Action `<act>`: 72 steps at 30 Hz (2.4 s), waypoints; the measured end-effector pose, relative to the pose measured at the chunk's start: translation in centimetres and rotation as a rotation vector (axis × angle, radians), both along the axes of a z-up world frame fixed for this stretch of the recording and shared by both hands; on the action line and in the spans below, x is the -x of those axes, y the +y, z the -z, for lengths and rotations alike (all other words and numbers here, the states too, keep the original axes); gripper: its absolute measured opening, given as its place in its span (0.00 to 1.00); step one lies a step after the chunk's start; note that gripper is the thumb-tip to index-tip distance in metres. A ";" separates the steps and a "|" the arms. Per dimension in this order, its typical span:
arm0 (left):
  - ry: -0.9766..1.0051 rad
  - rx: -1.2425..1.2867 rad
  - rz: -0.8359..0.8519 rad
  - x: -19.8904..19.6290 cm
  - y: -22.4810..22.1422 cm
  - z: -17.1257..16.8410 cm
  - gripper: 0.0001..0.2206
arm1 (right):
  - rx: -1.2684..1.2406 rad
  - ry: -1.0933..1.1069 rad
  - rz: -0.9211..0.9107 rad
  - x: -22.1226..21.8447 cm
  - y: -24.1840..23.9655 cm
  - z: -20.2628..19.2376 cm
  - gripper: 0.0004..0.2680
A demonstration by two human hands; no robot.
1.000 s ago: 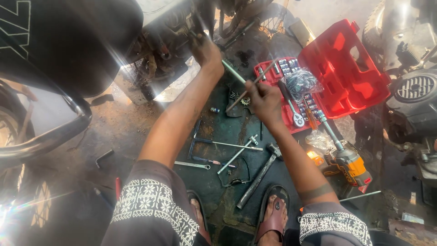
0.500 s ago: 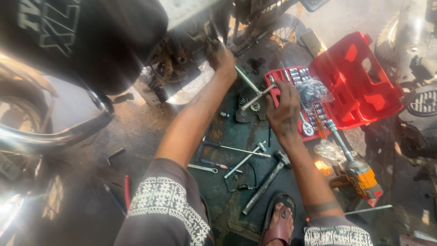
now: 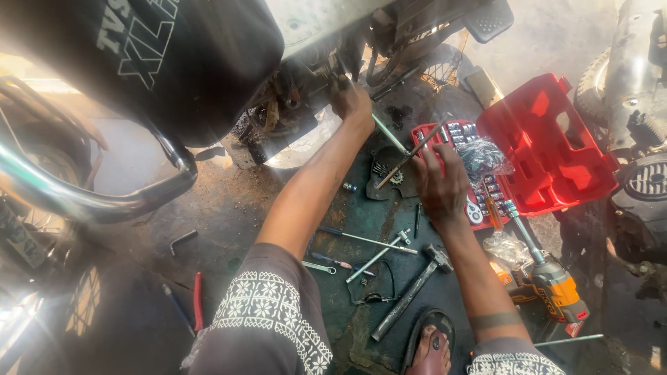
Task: The person works with another person to repair a motorcycle engine by inserting a metal rod into the engine casing and using a T-handle wrench to tighten or loosen components, while various tools like hammers, pliers, and a socket set in a red case are scattered on the floor.
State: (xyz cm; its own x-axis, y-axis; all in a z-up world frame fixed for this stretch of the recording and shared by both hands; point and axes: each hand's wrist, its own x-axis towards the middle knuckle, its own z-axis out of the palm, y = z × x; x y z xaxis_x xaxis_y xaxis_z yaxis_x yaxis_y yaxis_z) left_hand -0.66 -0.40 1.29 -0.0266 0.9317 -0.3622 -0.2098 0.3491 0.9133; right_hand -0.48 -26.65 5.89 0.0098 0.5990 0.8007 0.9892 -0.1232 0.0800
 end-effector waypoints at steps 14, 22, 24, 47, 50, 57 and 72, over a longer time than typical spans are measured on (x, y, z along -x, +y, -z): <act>0.071 -0.057 -0.024 0.1 0.3 0.6 0.23 | -0.110 -0.065 -0.099 2.0 0.0 -2.6 0.10; -0.105 0.027 -0.036 0.5 0.4 -0.7 0.22 | 0.000 0.574 0.018 0.7 1.2 0.2 0.06; -0.063 0.047 -0.024 0.6 0.3 -0.8 0.22 | -0.071 0.125 -0.034 1.1 0.8 0.1 0.07; -0.045 0.016 -0.024 0.7 0.2 -0.9 0.20 | 0.444 1.333 0.132 1.1 3.3 1.4 0.20; -0.110 0.011 -0.040 1.0 0.3 -1.3 0.20 | 0.277 0.777 0.271 1.7 1.8 1.3 0.12; -0.196 0.162 -0.065 0.9 0.6 -1.9 0.20 | -0.042 -0.159 0.064 -0.5 0.7 1.9 0.11; -0.223 0.156 -0.064 0.9 1.0 -1.9 0.18 | -0.098 0.056 -0.084 0.3 0.8 -1.1 0.07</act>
State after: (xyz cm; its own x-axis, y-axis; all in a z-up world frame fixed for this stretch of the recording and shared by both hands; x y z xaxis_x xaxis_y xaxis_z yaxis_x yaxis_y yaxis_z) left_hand -1.51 0.58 3.17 0.0127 0.8632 -0.5047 -0.4261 0.4613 0.7782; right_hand -0.82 -25.84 7.03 0.0090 0.5188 0.8549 0.9989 -0.0446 0.0165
